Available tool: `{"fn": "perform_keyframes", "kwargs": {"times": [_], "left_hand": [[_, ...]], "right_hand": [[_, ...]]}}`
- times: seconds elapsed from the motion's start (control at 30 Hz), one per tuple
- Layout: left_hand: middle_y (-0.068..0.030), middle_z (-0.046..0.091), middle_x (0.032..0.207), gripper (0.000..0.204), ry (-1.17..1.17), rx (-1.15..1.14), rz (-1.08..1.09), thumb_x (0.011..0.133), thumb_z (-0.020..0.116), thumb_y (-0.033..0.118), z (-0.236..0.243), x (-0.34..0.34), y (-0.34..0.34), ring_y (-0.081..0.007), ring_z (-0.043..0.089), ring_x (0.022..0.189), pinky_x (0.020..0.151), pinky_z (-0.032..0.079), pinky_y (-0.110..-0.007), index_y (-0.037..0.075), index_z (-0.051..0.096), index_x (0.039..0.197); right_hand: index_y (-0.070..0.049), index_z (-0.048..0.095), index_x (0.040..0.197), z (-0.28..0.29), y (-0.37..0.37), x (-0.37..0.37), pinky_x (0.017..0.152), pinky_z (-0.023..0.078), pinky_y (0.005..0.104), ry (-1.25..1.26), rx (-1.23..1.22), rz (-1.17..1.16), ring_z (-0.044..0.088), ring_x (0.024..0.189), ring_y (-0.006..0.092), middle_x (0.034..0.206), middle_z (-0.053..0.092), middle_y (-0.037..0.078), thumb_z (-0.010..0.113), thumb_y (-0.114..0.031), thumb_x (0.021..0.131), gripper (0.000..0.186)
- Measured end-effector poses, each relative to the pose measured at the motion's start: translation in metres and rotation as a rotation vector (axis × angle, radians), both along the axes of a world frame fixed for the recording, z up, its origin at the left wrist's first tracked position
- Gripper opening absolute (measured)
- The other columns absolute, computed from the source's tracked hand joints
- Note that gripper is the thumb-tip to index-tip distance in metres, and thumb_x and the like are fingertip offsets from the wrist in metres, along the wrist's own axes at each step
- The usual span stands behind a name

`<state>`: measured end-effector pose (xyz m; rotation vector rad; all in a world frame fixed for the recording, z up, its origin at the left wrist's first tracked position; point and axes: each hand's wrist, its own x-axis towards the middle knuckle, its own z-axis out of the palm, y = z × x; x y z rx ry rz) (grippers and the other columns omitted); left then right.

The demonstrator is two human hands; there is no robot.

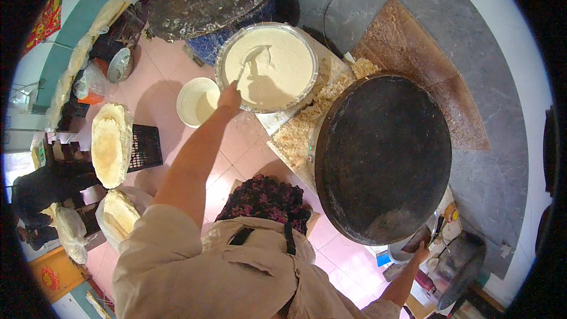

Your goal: The person scoops batter from a container and pours it onto a large flat griddle, then spreads it into a thin circle using a wooden spreader. After cooking, the person lifts the crepe and stacks it with others in a basket.

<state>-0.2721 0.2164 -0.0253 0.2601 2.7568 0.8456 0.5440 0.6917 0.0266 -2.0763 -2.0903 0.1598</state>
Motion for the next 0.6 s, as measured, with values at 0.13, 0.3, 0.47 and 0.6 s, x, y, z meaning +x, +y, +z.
{"fn": "perform_keyframes", "kwargs": {"times": [0.13, 0.3, 0.47, 0.6], "left_hand": [[-0.0128, 0.058, 0.074, 0.026, -0.377, 0.165, 0.09, 0.087, 0.054, 0.015, -0.031, 0.011, 0.016, -0.0257, 0.058, 0.059, 0.051, 0.047, -0.037, 0.006, 0.051, 0.111], [0.0012, 0.039, 0.056, 0.012, -1.015, 0.824, 0.333, 0.092, 0.053, 0.018, -0.011, 0.026, 0.032, -0.0104, 0.039, 0.04, 0.033, 0.032, -0.024, 0.009, 0.046, 0.087], [0.0015, 0.038, 0.063, 0.025, -1.375, 1.177, 0.503, 0.098, 0.04, 0.013, 0.018, 0.017, 0.017, -0.0055, 0.032, 0.04, 0.031, 0.029, -0.017, 0.003, 0.044, 0.12], [0.0007, 0.038, 0.067, 0.046, -1.535, 1.452, 0.448, 0.1, 0.029, 0.01, 0.032, 0.021, 0.002, -0.0036, 0.031, 0.04, 0.03, 0.03, -0.015, 0.007, 0.02, 0.145]], "right_hand": [[0.015, 0.062, 0.095, 0.005, -0.029, -0.031, 0.07, 0.048, 0.0456, 0.127, -0.071, -0.035, 0.062, 0.076, 0.0419, 0.086, 0.064, 0.031, 0.066, -0.036, 0.08, 0.053], [0.015, 0.062, 0.09, 0.012, -0.036, -0.017, 0.066, 0.047, 0.0471, -0.075, -0.024, 0.002, 0.061, 0.071, 0.041, 0.08, 0.064, 0.03, 0.067, -0.037, 0.079, 0.053], [0.014, 0.064, 0.085, 0.025, -0.05, -0.048, 0.065, 0.046, 0.0479, -0.028, -0.105, -0.053, 0.06, 0.069, 0.0397, 0.077, 0.064, 0.028, 0.067, -0.037, 0.079, 0.051], [0.014, 0.063, 0.08, 0.032, -0.044, -0.035, 0.066, 0.044, 0.0514, 0.007, -0.072, 0.061, 0.06, 0.073, 0.0431, 0.075, 0.062, 0.031, 0.054, -0.039, 0.086, 0.053]]}}
